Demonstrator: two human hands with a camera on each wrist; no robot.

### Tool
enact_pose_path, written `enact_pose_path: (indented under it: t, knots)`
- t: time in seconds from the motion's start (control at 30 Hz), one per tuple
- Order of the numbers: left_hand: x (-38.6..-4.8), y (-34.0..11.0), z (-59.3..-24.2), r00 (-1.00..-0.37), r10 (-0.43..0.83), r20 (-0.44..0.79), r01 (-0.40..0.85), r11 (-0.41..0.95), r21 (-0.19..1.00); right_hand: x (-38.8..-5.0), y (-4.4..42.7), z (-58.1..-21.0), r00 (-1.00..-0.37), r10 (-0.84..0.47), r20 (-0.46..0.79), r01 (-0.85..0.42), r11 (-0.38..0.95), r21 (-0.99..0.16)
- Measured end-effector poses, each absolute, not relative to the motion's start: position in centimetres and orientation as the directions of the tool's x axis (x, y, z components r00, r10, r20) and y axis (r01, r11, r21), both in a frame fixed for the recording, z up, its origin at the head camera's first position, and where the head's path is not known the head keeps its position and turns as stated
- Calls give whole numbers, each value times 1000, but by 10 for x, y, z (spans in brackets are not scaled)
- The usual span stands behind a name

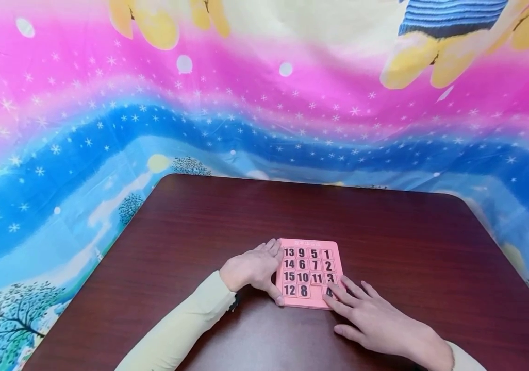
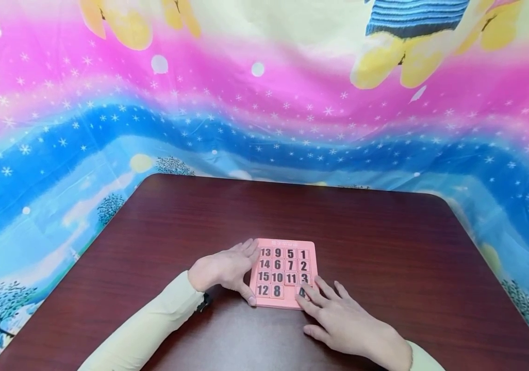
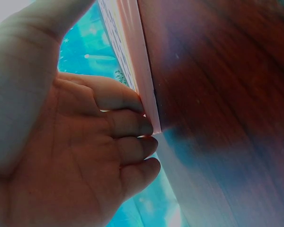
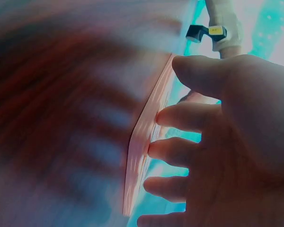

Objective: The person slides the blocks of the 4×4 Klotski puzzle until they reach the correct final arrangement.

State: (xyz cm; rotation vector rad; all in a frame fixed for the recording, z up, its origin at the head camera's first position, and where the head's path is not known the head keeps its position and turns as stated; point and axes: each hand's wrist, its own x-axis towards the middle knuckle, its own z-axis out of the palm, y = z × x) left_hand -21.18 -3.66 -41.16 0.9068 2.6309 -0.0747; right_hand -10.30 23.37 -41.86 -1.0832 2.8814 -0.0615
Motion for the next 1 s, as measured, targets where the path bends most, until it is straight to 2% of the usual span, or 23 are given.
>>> enact_pose_path:
  t: [0.23,0.37,0.67,1.0]
  knots:
    - [-211,-37,-411,-732,585,-350,604,795,65,-102,241,-416,-778,-625,-66,-615,779,-121]
    - [-211,-37,-411,-730,589,-347,608,791,63,-102,239,-413,-772,-632,-69,-624,774,-109]
    - [-210,-37,-411,-733,590,-338,608,792,62,-103,220,-405,-720,-692,-58,-690,722,-49]
    - [-211,-37,-410,-738,579,-347,601,798,54,-113,192,-407,-670,-735,-99,-734,677,-56]
